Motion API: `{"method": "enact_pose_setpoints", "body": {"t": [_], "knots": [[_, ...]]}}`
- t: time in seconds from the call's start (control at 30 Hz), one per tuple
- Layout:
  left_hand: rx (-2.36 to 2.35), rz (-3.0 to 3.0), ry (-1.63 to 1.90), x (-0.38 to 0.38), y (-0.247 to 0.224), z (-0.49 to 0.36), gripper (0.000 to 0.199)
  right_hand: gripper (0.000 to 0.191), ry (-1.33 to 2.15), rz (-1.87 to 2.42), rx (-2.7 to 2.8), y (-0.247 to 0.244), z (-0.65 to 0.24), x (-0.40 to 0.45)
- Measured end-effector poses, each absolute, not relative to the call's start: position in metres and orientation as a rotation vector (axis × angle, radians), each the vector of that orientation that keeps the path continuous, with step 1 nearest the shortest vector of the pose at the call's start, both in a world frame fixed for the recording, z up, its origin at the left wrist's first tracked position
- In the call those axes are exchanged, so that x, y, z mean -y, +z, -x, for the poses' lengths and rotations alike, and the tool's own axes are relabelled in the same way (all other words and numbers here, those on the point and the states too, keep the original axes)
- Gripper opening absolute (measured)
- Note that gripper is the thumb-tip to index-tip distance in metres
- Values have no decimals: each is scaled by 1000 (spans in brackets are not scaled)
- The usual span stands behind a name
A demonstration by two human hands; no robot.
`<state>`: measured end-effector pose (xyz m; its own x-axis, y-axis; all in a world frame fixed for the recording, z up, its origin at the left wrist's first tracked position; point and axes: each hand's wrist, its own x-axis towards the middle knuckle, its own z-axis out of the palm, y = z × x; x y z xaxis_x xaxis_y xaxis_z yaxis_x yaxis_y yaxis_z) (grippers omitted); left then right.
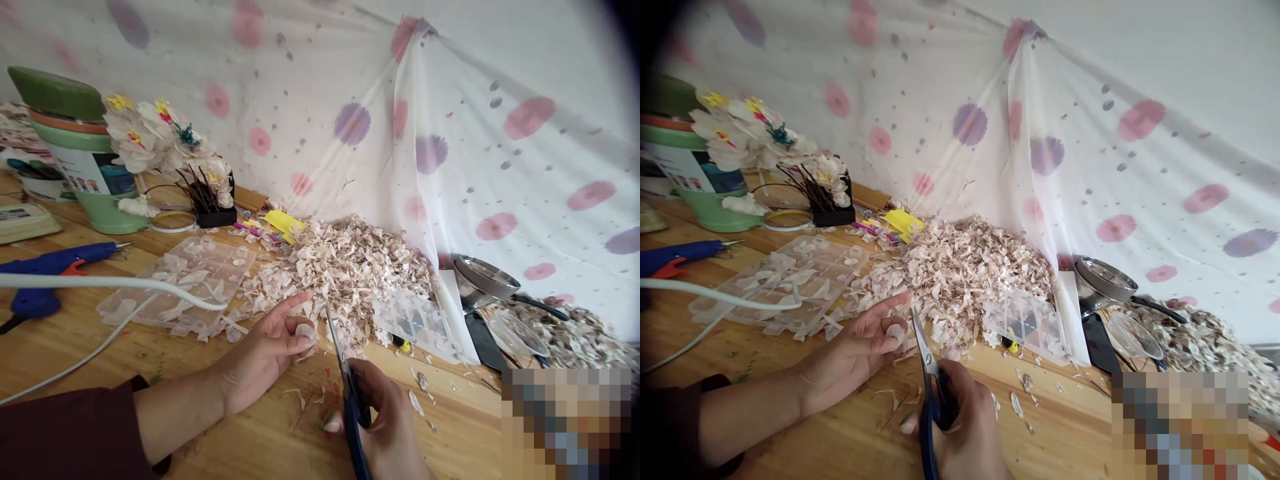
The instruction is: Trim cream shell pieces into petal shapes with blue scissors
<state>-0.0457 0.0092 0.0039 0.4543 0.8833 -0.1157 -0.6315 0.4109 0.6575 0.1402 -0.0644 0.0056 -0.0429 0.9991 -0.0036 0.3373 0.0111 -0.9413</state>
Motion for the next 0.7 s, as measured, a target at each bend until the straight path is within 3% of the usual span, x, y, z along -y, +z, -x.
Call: {"method": "enact_pose_setpoints", "body": {"t": [0.27,0.63,0.7], "knots": [[-410,-536,1090,-13,1,45,72,27,992,1571,1758,9,-140,61],[-337,-495,1094,-11,0,46,70,48,768,1455,1877,-4,-149,61],[-324,-505,1079,-11,0,46,71,44,746,1486,1929,-3,-149,59]]}}
